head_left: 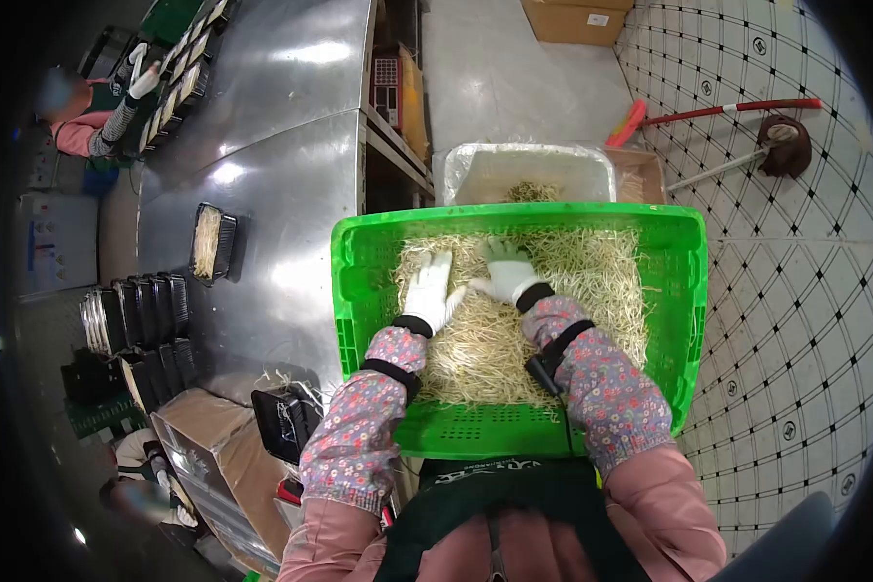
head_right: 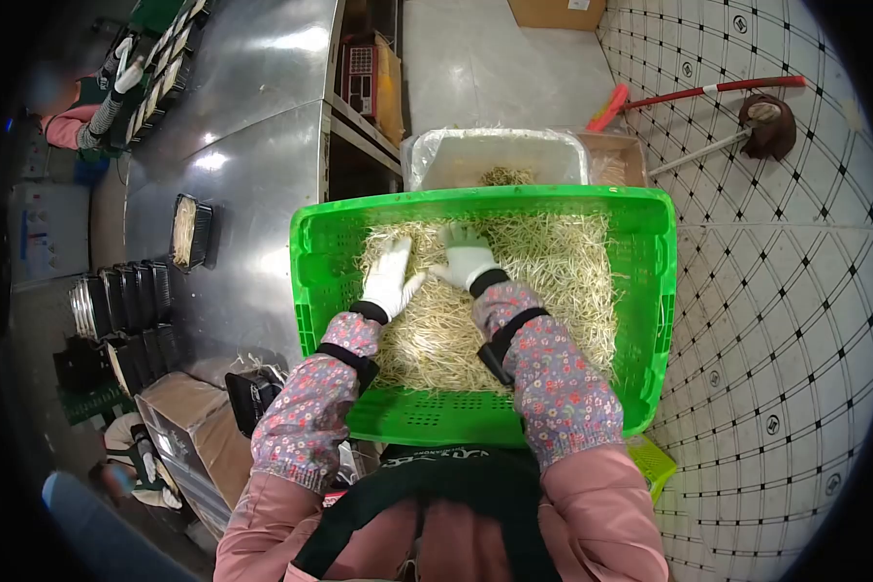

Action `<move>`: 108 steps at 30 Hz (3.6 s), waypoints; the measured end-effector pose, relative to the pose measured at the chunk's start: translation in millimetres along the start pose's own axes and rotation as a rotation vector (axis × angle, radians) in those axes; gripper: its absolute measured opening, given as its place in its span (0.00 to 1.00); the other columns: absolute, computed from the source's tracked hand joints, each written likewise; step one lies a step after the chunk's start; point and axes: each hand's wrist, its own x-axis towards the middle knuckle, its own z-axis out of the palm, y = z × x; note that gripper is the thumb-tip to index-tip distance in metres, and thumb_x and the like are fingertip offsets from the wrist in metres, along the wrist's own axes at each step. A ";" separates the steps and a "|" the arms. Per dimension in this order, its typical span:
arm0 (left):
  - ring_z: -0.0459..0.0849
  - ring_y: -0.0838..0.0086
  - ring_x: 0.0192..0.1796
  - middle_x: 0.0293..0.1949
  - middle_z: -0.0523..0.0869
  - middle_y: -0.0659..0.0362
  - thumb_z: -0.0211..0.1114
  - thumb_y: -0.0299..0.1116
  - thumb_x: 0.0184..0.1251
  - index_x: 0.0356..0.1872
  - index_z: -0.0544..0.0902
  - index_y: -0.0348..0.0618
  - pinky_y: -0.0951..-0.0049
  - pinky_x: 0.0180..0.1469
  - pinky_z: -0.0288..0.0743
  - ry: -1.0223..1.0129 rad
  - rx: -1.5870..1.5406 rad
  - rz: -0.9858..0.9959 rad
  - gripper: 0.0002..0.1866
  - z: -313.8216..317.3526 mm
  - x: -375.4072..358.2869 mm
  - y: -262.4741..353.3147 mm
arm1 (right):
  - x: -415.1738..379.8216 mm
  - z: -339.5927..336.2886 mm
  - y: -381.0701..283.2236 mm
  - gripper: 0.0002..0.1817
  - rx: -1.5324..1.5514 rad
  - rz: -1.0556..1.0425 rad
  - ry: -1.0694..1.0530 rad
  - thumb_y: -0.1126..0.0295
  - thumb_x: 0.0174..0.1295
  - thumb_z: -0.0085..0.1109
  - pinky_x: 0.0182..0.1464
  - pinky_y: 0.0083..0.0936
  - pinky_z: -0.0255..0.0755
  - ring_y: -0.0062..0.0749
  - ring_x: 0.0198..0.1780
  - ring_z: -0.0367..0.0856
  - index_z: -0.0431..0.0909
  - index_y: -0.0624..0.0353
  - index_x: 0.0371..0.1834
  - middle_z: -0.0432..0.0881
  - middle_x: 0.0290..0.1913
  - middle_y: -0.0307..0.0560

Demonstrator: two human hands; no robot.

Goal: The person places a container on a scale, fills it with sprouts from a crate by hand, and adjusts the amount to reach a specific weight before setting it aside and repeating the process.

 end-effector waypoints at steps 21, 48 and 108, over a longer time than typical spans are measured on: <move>0.82 0.47 0.52 0.64 0.70 0.37 0.76 0.38 0.42 0.72 0.57 0.41 0.60 0.53 0.79 -0.598 0.013 -0.234 0.53 26.4 -79.4 23.2 | -104.8 85.8 1.6 0.23 0.151 -0.231 -0.023 0.76 0.50 0.55 0.41 0.45 0.78 0.56 0.43 0.81 0.71 0.62 0.53 0.80 0.44 0.60; 0.84 0.69 0.50 0.47 0.86 0.54 0.64 0.23 0.63 0.55 0.81 0.37 0.71 0.56 0.75 0.459 -0.574 -0.245 0.18 -173.2 -208.3 44.8 | -12.0 9.9 -53.8 0.57 0.167 -0.024 -0.100 0.28 0.42 0.66 0.59 0.42 0.71 0.56 0.56 0.78 0.69 0.72 0.61 0.78 0.54 0.67; 0.61 0.60 0.74 0.72 0.64 0.46 0.47 0.34 0.78 0.73 0.58 0.34 0.66 0.74 0.53 1.772 -0.545 -0.875 0.27 2.1 -610.7 48.2 | -320.7 164.4 -564.5 0.29 -0.447 -1.872 -0.010 0.69 0.42 0.64 0.39 0.39 0.78 0.49 0.38 0.83 0.75 0.64 0.52 0.81 0.36 0.54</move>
